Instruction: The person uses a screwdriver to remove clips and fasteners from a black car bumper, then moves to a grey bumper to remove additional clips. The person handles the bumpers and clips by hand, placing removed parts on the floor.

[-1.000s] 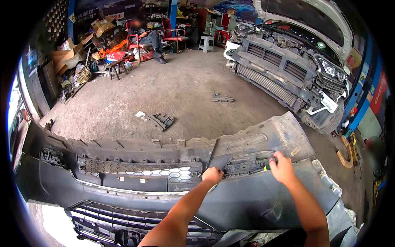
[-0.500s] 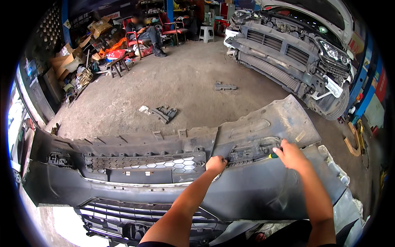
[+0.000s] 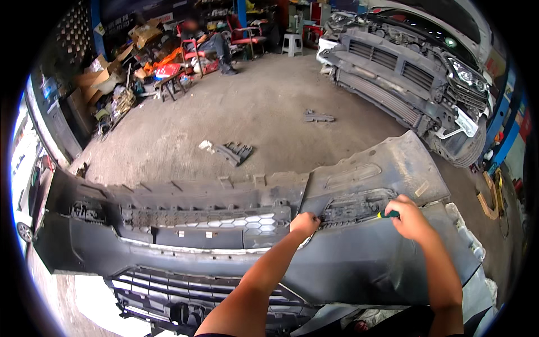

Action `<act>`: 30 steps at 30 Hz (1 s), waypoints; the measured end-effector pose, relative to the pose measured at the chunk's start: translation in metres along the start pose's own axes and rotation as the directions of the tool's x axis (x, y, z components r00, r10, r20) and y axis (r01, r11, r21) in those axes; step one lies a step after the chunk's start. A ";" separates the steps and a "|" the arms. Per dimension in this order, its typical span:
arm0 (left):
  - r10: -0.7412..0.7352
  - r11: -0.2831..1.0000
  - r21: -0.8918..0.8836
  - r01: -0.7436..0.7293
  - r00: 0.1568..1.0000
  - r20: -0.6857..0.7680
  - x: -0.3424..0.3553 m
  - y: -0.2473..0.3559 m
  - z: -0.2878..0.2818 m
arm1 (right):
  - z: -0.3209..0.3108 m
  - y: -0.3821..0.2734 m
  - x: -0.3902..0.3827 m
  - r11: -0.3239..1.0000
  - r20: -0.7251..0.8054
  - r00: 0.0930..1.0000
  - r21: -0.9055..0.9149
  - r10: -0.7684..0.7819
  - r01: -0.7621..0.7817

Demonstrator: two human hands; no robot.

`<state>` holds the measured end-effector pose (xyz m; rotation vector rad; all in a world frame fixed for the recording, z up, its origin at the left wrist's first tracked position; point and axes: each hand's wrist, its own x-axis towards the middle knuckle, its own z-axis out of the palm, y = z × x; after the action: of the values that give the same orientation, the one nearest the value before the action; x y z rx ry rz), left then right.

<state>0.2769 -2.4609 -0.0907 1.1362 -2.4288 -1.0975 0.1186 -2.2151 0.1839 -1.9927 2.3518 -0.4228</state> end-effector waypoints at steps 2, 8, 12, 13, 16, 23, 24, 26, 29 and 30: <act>-0.002 0.999 0.034 0.002 1.000 -0.002 -0.005 -0.001 -0.005 | 0.009 -0.009 0.004 0.998 -0.099 0.995 0.052 -0.015 0.020; -0.012 0.999 0.039 0.011 1.000 0.017 -0.008 0.001 -0.002 | 0.014 -0.002 0.002 0.974 -0.045 0.973 -0.005 0.226 -0.227; 0.005 0.999 0.045 -0.006 1.000 0.007 -0.009 -0.004 -0.006 | 0.015 -0.015 0.005 0.986 -0.148 0.983 0.138 0.109 -0.089; 0.011 0.999 0.047 -0.012 1.000 0.009 -0.009 -0.001 -0.005 | 0.016 -0.017 0.005 0.981 -0.184 0.970 0.137 0.160 -0.135; 0.043 0.999 0.033 -0.043 0.999 0.003 -0.007 0.005 -0.004 | 0.017 0.013 -0.001 0.889 -0.131 0.891 -0.095 0.434 -0.447; 0.004 0.999 0.032 -0.004 1.000 0.001 -0.009 0.000 -0.004 | 0.027 -0.003 0.008 0.999 -0.246 0.969 0.047 0.007 0.005; 0.015 0.999 0.043 -0.015 1.000 0.007 -0.008 0.006 -0.005 | 0.027 0.002 0.006 0.989 -0.225 0.967 -0.057 0.119 -0.135; -0.080 0.993 0.090 0.075 0.995 0.056 -0.006 0.001 -0.008 | 0.028 0.008 0.005 0.881 -0.193 0.918 -0.268 0.347 -0.390; -0.036 0.998 0.063 0.033 0.998 0.053 -0.009 -0.002 -0.011 | 0.015 -0.001 0.016 0.999 -0.098 0.994 -0.009 0.039 -0.040; 0.003 0.999 0.038 -0.004 1.000 0.017 -0.007 0.000 -0.008 | 0.011 0.003 0.016 0.979 -0.147 0.968 -0.033 -0.205 0.203</act>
<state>0.2854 -2.4596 -0.0841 1.1376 -2.4739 -1.0690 0.1149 -2.2322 0.1748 -2.2989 2.2443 -0.5810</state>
